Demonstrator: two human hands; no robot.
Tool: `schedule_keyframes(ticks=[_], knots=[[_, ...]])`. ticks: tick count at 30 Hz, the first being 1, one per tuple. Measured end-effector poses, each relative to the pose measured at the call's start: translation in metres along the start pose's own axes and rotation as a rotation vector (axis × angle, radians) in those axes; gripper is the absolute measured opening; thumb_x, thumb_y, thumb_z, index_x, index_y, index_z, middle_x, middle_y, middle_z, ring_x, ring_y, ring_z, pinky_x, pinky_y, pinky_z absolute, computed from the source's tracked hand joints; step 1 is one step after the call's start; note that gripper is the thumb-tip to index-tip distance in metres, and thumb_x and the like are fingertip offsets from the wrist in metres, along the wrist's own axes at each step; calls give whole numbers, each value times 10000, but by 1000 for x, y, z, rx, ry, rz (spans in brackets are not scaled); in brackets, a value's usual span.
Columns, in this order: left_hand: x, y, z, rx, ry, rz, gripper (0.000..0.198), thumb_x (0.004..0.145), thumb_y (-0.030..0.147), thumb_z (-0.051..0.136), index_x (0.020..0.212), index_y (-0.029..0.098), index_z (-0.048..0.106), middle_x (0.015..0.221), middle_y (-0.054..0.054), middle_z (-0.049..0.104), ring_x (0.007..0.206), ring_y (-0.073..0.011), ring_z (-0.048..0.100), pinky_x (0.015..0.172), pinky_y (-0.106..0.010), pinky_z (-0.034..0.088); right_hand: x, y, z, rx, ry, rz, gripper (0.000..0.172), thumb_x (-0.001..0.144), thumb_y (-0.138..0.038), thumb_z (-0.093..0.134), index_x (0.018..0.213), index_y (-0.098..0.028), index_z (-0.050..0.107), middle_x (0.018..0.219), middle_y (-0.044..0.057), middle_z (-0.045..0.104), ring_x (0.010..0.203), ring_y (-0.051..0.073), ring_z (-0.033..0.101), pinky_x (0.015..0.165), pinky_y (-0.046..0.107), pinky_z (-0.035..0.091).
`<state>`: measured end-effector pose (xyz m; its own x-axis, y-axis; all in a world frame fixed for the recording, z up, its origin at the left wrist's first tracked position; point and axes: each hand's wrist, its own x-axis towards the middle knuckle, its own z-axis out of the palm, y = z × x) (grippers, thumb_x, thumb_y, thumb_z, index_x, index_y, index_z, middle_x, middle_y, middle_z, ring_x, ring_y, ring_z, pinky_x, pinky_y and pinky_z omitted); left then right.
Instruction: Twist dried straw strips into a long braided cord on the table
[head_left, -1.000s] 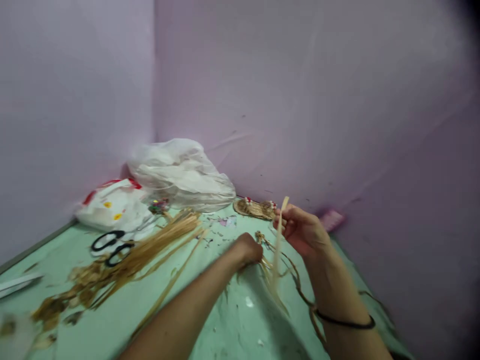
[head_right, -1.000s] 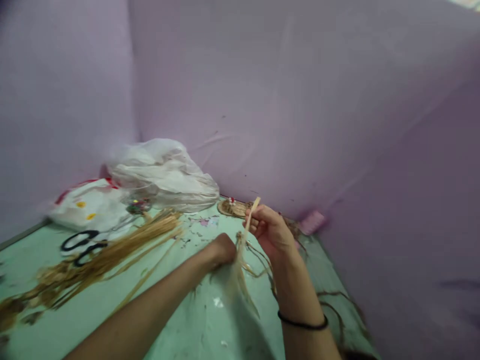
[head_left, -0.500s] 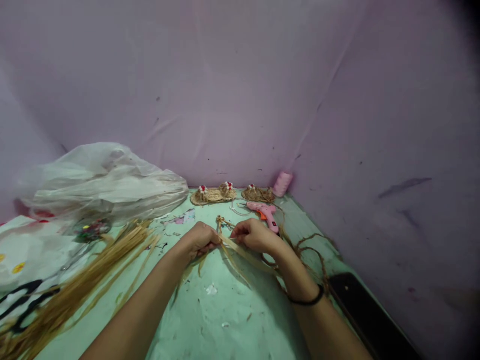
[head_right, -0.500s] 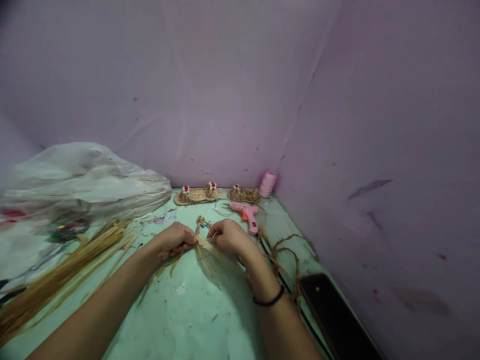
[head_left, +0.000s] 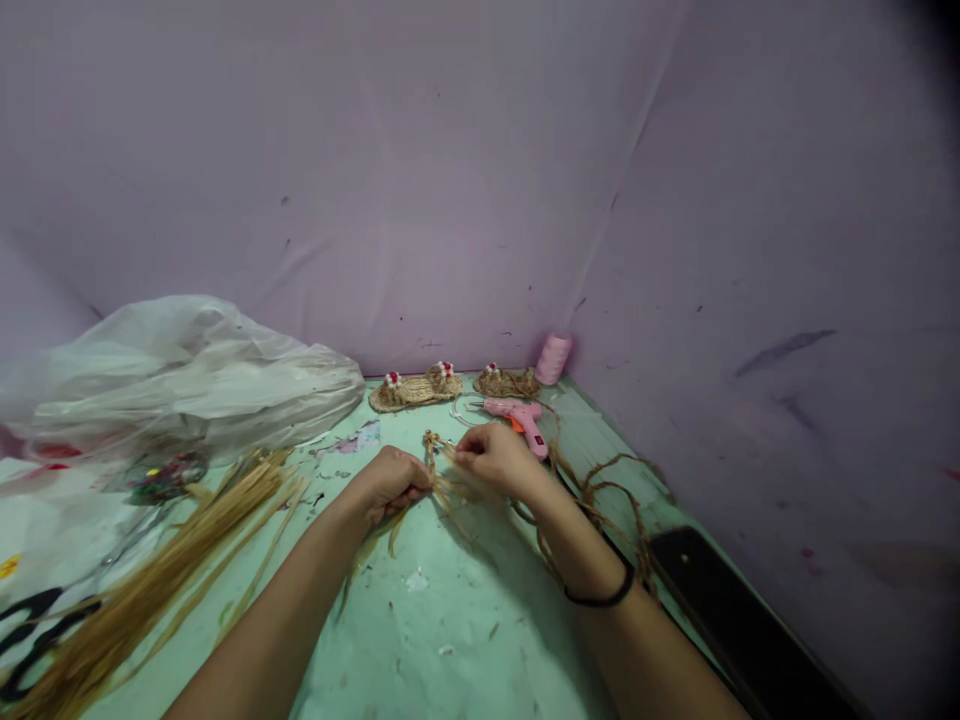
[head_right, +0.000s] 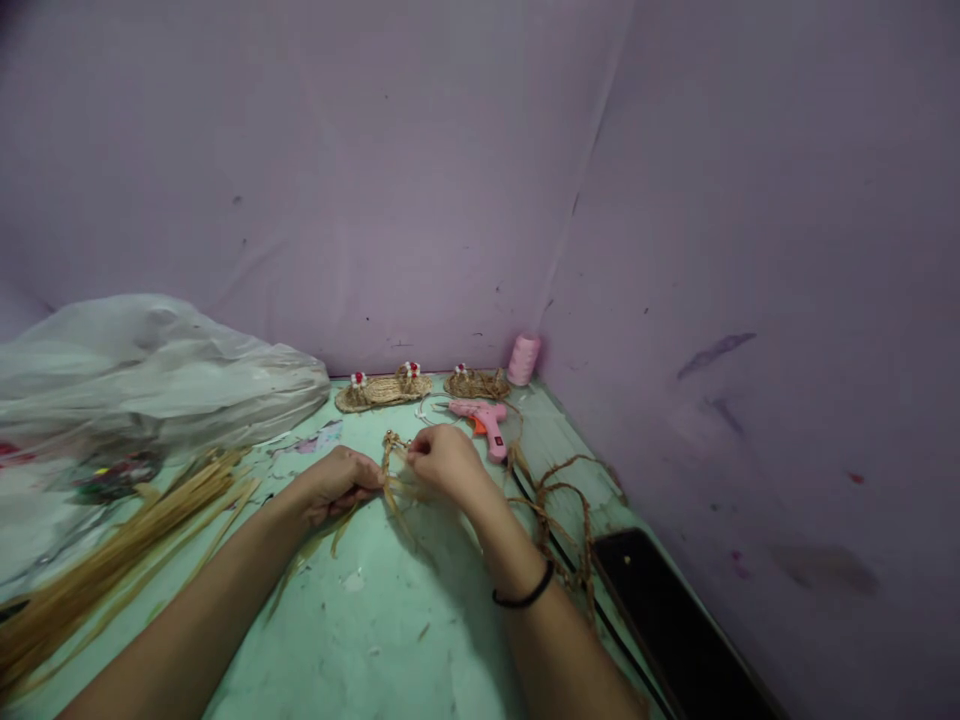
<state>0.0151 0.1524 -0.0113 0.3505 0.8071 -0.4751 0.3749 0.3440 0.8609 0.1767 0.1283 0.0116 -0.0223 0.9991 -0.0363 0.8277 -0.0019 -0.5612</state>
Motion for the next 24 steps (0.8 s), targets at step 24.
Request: schedule_keyframes(ticks=[24], knots=[[-1,1,-4,-20,-36,-3,96,512,191,492,441,146,444,322,55,349,265,-27,189,292,-181,90,-10,-13,9,-86,-138,-102,173,684,-215,488,740,-169,646,689,45,642,621,135,529,506,219,274]])
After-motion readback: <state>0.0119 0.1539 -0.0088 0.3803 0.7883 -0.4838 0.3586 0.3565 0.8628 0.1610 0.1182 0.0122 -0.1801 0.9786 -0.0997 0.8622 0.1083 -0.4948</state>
